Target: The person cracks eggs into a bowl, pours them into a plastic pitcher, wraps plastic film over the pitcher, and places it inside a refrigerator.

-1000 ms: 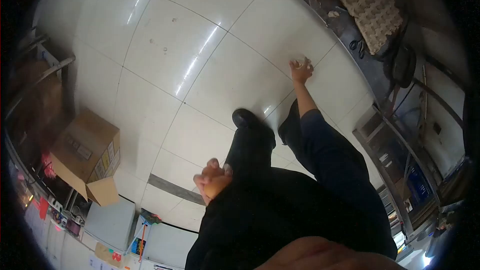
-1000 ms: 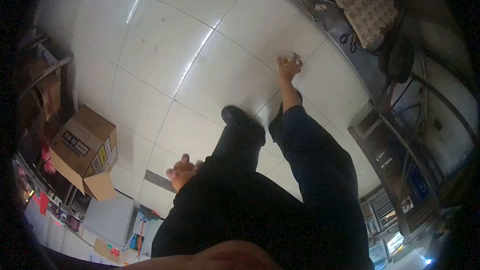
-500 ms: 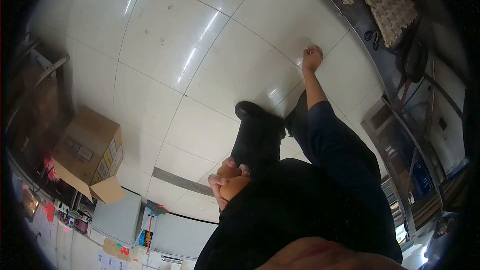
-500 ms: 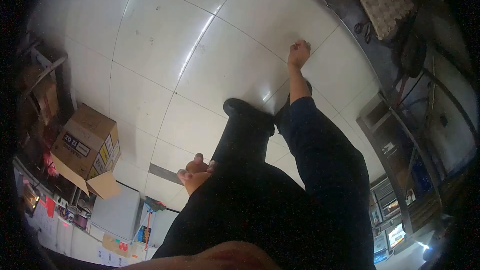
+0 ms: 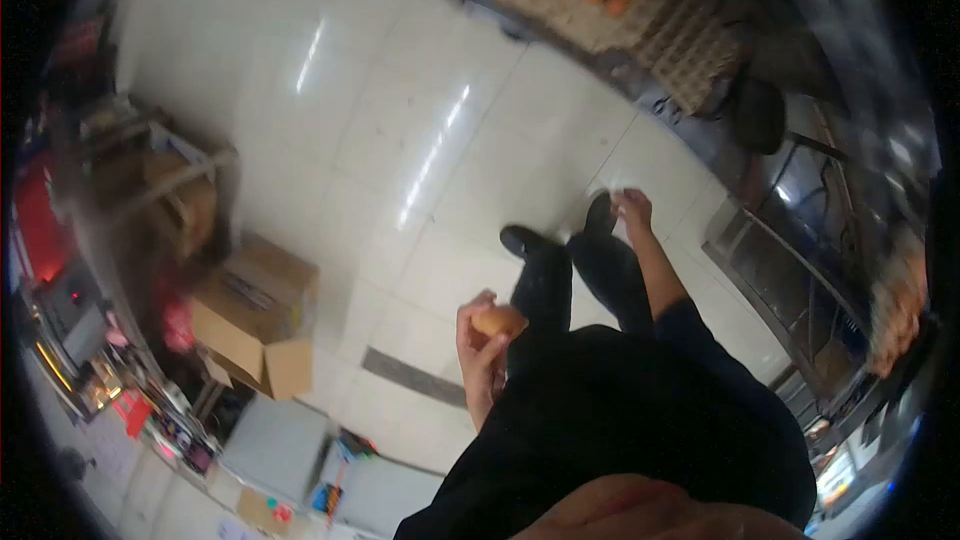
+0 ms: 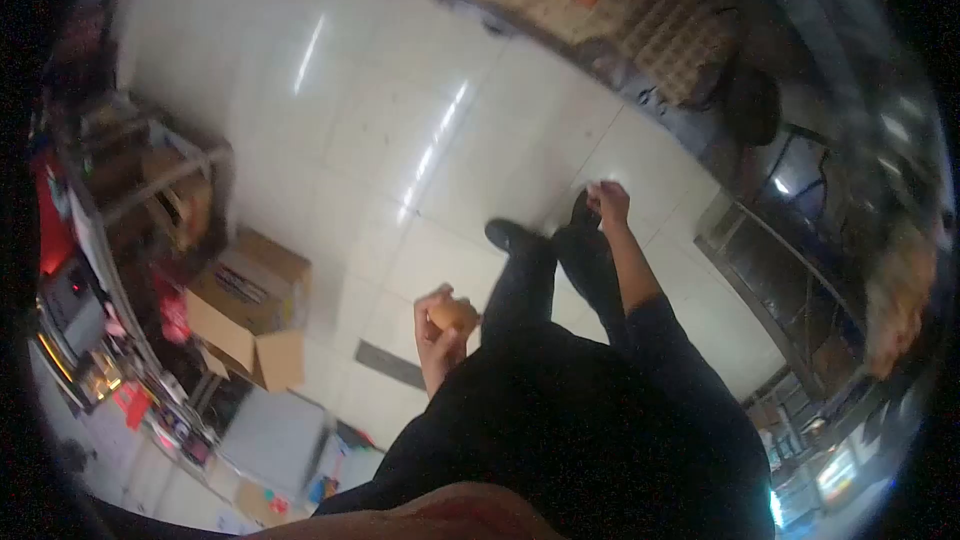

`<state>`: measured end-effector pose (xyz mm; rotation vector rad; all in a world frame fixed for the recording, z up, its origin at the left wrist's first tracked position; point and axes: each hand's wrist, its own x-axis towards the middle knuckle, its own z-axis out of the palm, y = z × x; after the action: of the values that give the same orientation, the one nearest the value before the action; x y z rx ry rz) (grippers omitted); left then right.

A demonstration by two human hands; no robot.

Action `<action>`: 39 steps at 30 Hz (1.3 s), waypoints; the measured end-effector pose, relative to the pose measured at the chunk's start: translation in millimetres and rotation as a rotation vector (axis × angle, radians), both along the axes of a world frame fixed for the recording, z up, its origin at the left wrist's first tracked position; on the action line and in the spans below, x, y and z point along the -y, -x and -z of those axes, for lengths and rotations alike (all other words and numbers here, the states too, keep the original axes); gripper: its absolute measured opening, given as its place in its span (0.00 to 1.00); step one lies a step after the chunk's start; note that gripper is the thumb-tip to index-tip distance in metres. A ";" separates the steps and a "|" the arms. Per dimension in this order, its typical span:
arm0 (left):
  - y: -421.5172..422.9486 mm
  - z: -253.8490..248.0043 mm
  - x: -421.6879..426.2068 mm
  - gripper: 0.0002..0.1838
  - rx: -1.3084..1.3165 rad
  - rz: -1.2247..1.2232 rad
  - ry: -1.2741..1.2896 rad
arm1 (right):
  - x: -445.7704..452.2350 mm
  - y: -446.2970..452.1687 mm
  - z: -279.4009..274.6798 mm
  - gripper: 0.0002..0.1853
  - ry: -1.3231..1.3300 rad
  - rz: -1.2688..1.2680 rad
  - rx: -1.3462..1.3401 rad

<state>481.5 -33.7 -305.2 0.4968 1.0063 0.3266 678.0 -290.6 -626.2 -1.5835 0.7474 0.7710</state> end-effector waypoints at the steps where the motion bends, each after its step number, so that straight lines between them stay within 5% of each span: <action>1: 0.1 -36.9 -5.4 0.27 0.015 0.042 0.000 | -5.0 -6.4 -74.4 0.12 -0.063 0.026 0.020; 5: 5.0 -158.8 -24.5 0.25 0.102 0.300 -0.196 | 9.8 -34.1 -365.2 0.12 -0.137 -0.057 0.144; 7: -12.9 -200.2 -11.9 0.26 0.097 0.413 -0.278 | 47.3 -64.0 -462.0 0.10 -0.232 0.000 0.344; 11: -34.8 -257.2 -26.7 0.25 0.088 0.550 -0.311 | 105.9 -113.6 -593.9 0.05 -0.006 -0.027 0.790; 18: -102.5 -338.5 0.0 0.22 0.066 0.553 -0.349 | 164.8 -192.3 -606.8 0.13 1.088 -0.457 1.346; 22: -125.6 -345.9 27.0 0.22 0.061 0.533 -0.380 | 178.2 -216.8 -612.7 0.17 1.055 -0.424 1.328; 24: -137.8 -345.9 47.8 0.23 0.044 0.542 -0.389 | 164.9 -215.4 -642.8 0.18 0.740 -0.235 1.150; 29: -214.7 -356.9 117.6 0.20 0.163 0.580 -0.267 | 108.6 -170.5 -693.3 0.23 -0.247 -0.647 0.871; 32: -260.7 -364.1 156.4 0.20 0.187 0.722 -0.297 | 90.7 -153.7 -732.5 0.27 -0.276 -0.725 0.828; 39: -331.6 -378.5 189.5 0.21 0.238 0.809 -0.307 | 97.6 -179.3 -725.4 0.27 -0.077 -0.622 1.076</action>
<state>813.1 -223.3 73.3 1.0667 0.4616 -0.1906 857.2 -388.3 99.2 -1.8584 -0.5660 0.2498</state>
